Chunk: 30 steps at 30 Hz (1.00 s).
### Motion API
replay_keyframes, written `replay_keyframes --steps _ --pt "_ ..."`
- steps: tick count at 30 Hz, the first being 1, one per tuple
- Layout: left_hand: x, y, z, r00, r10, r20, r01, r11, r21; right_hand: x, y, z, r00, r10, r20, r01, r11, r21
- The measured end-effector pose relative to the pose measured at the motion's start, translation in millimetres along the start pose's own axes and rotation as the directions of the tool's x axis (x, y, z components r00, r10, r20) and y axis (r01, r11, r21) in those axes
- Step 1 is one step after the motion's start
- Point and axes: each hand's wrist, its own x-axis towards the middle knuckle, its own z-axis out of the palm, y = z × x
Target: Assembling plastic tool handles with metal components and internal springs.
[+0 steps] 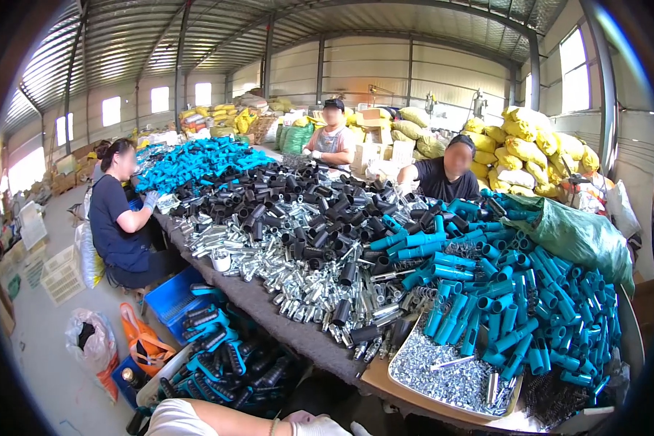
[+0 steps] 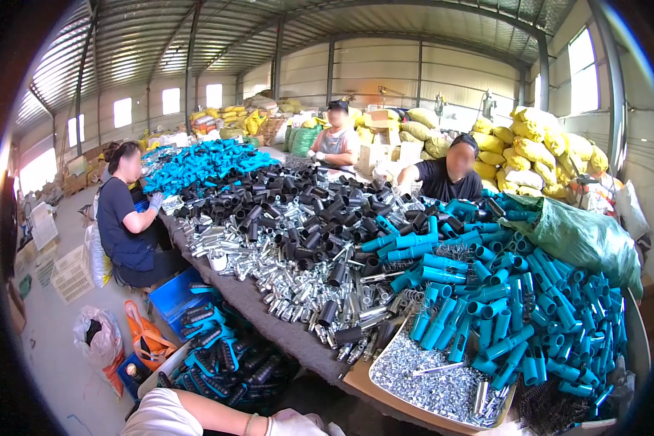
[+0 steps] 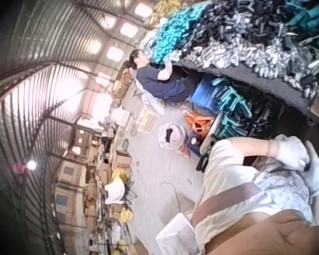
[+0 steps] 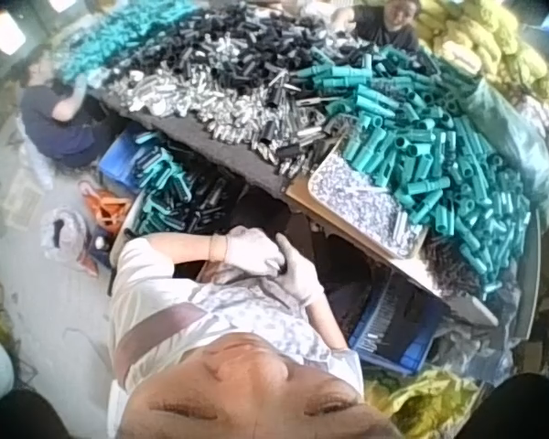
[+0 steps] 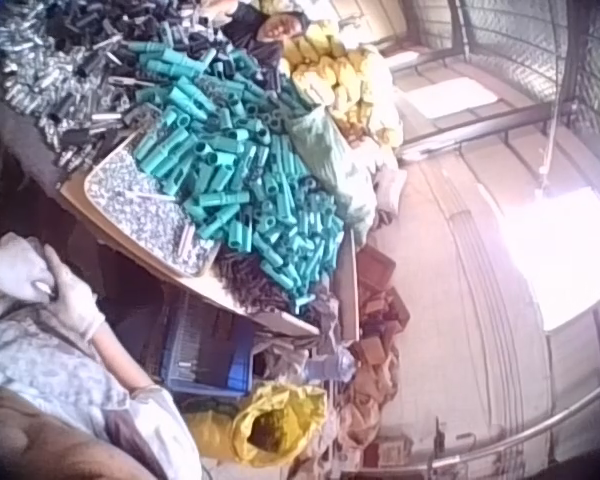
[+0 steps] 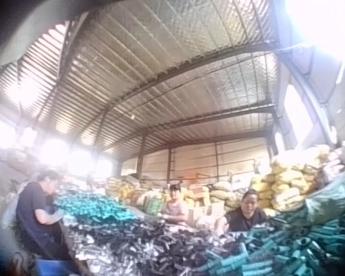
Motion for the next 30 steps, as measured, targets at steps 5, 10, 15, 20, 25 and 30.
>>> replay_keyframes --steps 5,10,15,20,25,30 --pt "-22 -25 13 0.984 -0.122 -0.132 0.117 0.992 -0.039 26 -63 -58 0.969 -0.227 -0.096 0.21 0.964 -0.163" --pt "-21 -77 87 0.969 -0.245 0.017 0.236 0.949 0.209 43 -122 -35 0.695 -0.703 0.151 0.639 0.7 0.317" --pt "-18 -58 42 0.965 -0.257 0.045 0.246 0.955 0.168 63 -155 -5 0.425 -0.875 0.233 0.699 0.48 0.53" --pt "-36 -39 38 0.993 -0.099 -0.069 0.104 0.992 0.069 60 -160 31 0.518 -0.81 0.275 0.426 0.523 0.739" --pt "-31 -21 2 0.993 -0.107 0.048 0.103 0.991 0.087 59 -169 32 0.566 -0.751 0.341 0.34 0.589 0.734" --pt "-42 -23 -1 0.996 -0.073 -0.048 0.079 0.986 0.144 64 -166 23 0.526 -0.768 0.364 0.163 0.511 0.844"
